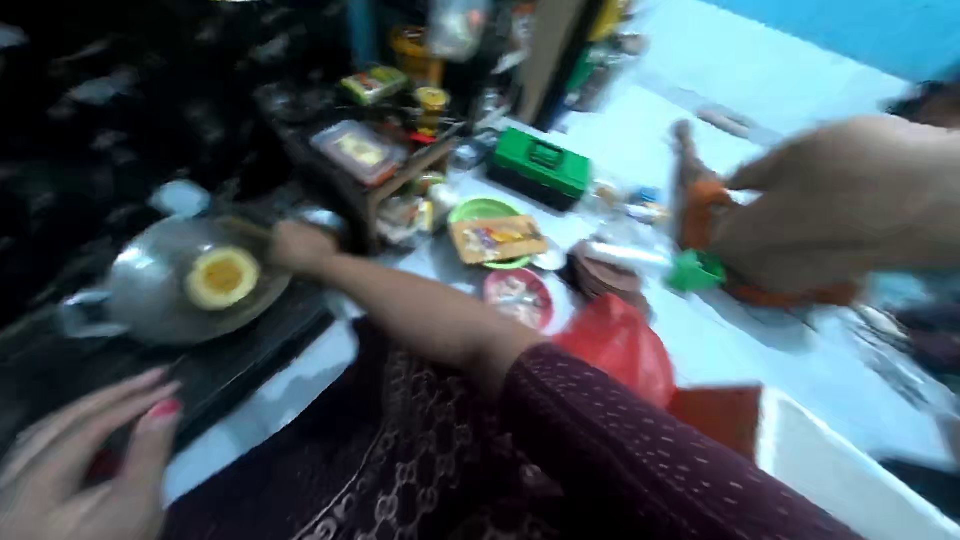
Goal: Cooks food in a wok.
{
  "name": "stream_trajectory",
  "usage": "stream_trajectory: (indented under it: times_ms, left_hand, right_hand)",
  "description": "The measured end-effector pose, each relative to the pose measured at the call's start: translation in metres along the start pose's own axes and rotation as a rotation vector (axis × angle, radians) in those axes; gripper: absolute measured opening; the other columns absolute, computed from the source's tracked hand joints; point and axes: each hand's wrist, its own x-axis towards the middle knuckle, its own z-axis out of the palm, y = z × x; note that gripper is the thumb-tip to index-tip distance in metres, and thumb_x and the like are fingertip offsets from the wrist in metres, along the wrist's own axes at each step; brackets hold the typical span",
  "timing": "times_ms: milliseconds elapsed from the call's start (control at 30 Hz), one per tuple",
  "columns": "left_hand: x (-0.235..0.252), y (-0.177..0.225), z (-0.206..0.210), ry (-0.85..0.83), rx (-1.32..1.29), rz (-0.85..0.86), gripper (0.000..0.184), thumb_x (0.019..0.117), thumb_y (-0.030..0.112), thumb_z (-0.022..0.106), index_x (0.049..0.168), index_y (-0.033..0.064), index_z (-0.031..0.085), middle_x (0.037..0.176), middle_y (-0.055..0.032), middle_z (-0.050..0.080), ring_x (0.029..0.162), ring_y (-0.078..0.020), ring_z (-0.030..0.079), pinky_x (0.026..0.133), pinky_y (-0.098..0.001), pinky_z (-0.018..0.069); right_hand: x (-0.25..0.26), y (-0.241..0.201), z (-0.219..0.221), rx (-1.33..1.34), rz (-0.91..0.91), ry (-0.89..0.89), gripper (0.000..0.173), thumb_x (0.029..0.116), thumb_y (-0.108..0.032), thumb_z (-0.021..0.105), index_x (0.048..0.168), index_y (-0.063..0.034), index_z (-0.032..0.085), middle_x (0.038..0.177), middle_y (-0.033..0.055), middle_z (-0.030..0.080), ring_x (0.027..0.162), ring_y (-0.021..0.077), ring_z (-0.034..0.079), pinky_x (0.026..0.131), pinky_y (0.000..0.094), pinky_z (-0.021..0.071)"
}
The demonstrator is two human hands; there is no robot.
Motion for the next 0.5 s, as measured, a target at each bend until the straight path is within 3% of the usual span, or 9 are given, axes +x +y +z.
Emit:
stream_trajectory:
  times_ms: [67,133,200,300,400,500]
  left_hand:
    - [0.008,0.022,0.009,0.147,0.058,-0.137,0.032,0.1013,0.028,0.062,0.101,-0.0014,0.074,0.112,-0.0128,0.072,0.112,-0.0127,0.066,0.100,-0.0291,0.0519]
    - [0.012,0.030,0.009,0.177,0.152,-0.264,0.030,0.0982,0.025,0.059,0.099,-0.0001,0.076,0.113,-0.0142,0.073,0.110,-0.0183,0.067,0.096,-0.0359,0.0544]
    - [0.012,0.029,0.003,0.106,0.259,-0.367,0.027,0.0931,0.017,0.054,0.102,0.0059,0.076,0.122,-0.0119,0.071,0.115,-0.0257,0.066,0.097,-0.0482,0.0526]
    - [0.013,0.025,-0.010,-0.304,0.380,-0.669,0.030,0.0977,0.021,0.064,0.126,0.0126,0.069,0.148,-0.0151,0.053,0.131,-0.0389,0.055,0.103,-0.0630,0.0470]
    - [0.006,0.020,-0.008,-0.700,0.427,-0.863,0.048,0.1018,0.036,0.061,0.144,0.0130,0.058,0.158,-0.0194,0.042,0.137,-0.0420,0.050,0.107,-0.0618,0.0439]
    - [0.005,0.023,-0.005,-0.843,0.408,-0.881,0.054,0.1036,0.041,0.056,0.150,0.0145,0.051,0.162,-0.0179,0.038,0.140,-0.0393,0.047,0.111,-0.0585,0.0411]
  right_hand:
    - [0.009,-0.007,0.007,-0.133,0.041,0.031,0.031,0.1031,-0.024,0.060,0.124,-0.0017,0.065,0.120,0.0209,0.070,0.107,0.0386,0.070,0.082,0.0622,0.0554]
    - [0.019,-0.017,0.013,-0.264,0.094,0.072,0.032,0.1011,-0.027,0.061,0.121,-0.0020,0.066,0.117,0.0213,0.070,0.106,0.0397,0.070,0.081,0.0633,0.0553]
    - [0.027,-0.028,0.020,-0.354,0.126,0.083,0.037,0.1001,-0.028,0.061,0.126,-0.0018,0.063,0.120,0.0230,0.069,0.110,0.0420,0.068,0.084,0.0655,0.0540]
    - [0.034,-0.036,0.032,-0.444,0.119,0.087,0.040,0.1008,-0.025,0.060,0.132,-0.0008,0.060,0.124,0.0245,0.068,0.114,0.0437,0.067,0.087,0.0662,0.0535]
    - [0.045,-0.042,0.043,-0.522,0.085,0.067,0.041,0.1017,-0.021,0.058,0.137,0.0003,0.057,0.126,0.0259,0.067,0.117,0.0447,0.066,0.089,0.0658,0.0535]
    - [0.055,-0.047,0.052,-0.584,0.081,0.036,0.040,0.1014,-0.018,0.059,0.136,0.0025,0.057,0.128,0.0276,0.066,0.119,0.0467,0.065,0.090,0.0671,0.0519]
